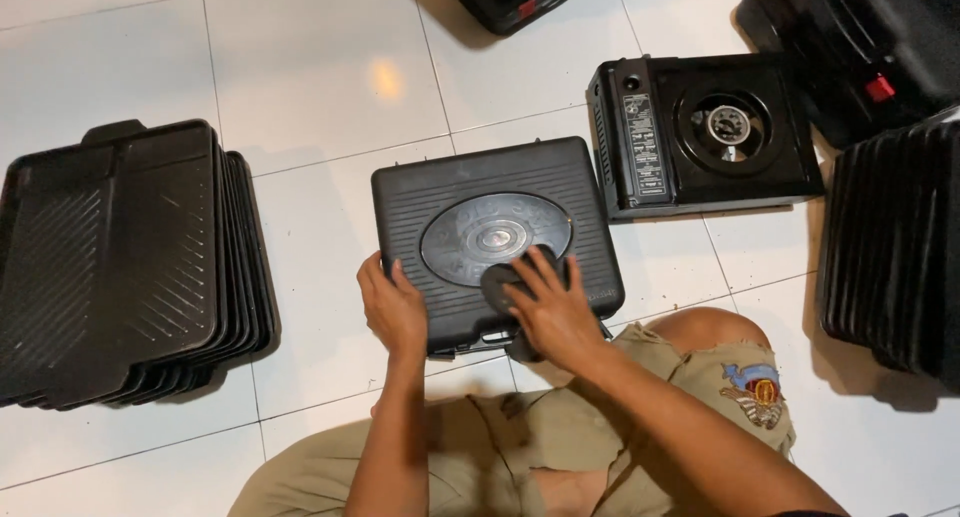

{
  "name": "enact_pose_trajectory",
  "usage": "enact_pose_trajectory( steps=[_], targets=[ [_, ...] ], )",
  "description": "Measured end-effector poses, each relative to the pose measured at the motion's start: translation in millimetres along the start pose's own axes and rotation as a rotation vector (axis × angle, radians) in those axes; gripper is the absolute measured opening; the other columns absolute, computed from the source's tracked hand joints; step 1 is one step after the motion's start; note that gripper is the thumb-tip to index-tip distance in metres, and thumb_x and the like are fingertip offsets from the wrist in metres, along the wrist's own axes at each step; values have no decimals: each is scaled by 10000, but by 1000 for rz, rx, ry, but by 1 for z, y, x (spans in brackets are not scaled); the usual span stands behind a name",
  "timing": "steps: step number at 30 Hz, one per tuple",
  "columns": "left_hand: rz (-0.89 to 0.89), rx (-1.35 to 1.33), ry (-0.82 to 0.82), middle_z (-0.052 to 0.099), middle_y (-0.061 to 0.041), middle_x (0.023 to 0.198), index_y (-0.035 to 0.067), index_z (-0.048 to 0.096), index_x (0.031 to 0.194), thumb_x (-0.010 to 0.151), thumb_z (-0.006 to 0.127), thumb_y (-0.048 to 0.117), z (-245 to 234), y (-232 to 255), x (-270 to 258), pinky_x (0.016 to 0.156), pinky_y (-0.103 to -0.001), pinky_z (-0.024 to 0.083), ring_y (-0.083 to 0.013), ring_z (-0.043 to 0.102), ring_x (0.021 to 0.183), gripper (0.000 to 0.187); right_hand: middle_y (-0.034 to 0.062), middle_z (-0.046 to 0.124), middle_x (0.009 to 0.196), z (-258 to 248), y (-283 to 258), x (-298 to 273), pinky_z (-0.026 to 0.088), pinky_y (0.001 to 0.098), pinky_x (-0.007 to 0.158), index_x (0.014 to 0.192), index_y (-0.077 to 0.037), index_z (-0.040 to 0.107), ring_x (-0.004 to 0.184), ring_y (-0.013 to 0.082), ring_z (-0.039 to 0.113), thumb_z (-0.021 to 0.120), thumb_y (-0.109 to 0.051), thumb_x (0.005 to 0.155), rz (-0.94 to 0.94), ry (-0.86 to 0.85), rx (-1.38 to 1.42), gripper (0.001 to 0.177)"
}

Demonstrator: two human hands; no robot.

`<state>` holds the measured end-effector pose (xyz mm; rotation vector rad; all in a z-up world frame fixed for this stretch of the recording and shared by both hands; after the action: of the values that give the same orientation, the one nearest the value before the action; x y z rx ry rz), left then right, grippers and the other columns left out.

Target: Wiping the exterior of a plastic carrying case with a cloth to clean it.

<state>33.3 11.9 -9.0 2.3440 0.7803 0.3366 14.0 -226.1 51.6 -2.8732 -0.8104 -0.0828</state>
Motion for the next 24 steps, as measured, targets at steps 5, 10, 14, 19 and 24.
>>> enact_pose_trajectory(
  steps=[5, 10, 14, 19, 24],
  targets=[
    [515, 108, 32, 491, -117, 1532, 90, 524, 1461, 1045, 573, 290, -10, 37, -17, 1171, -613, 238, -333, 448, 1434, 464, 95, 608, 1461, 23, 81, -37, 275, 623, 1171, 1171, -152, 720, 1469, 309, 454, 589, -276, 1010, 224, 225, 73, 242],
    [685, 342, -227, 435, -128, 1625, 78, 522, 1495, 1017, 481, 566, -2, 70, -48, 1213, -692, 118, -337, 350, 1522, 684, 90, 607, 1460, 39, 81, -42, 268, 606, 1185, 1158, -145, 686, 1453, 313, 473, 578, -291, 1038, 284, 348, 178, 218],
    [672, 382, -279, 460, -143, 1595, 67, 542, 1473, 1004, 480, 618, -6, 75, -60, 1195, -724, 130, -380, 351, 1508, 727, 105, 626, 1431, 33, 79, -41, 289, 628, 1173, 1133, -132, 696, 1435, 329, 490, 596, -251, 1036, 295, 353, 205, 183],
    [749, 401, -374, 450, -148, 1598, 68, 551, 1463, 934, 550, 671, -33, 65, -82, 1188, -726, 150, -420, 340, 1500, 802, 102, 654, 1385, 32, 67, -38, 239, 616, 1205, 1139, -141, 690, 1422, 294, 507, 617, -229, 1028, 329, 352, 125, 159],
    [746, 617, -674, 313, -18, 1677, 275, 431, 1555, 799, 705, 663, -77, 51, -80, 1111, -827, 170, -429, 133, 1560, 893, 58, 598, 1484, 37, 65, -29, 174, 610, 1221, 1268, -181, 677, 1483, 243, 441, 586, -293, 1058, 359, 310, 27, 255]
  ],
)
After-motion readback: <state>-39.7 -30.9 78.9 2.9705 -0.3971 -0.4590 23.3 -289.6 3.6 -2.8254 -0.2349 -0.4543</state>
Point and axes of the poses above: each hand's wrist, its own x-axis towards the middle knuckle, its own z-axis out of the palm, y = z × x, the point moved 3 cm from there along x, towards the middle knuckle
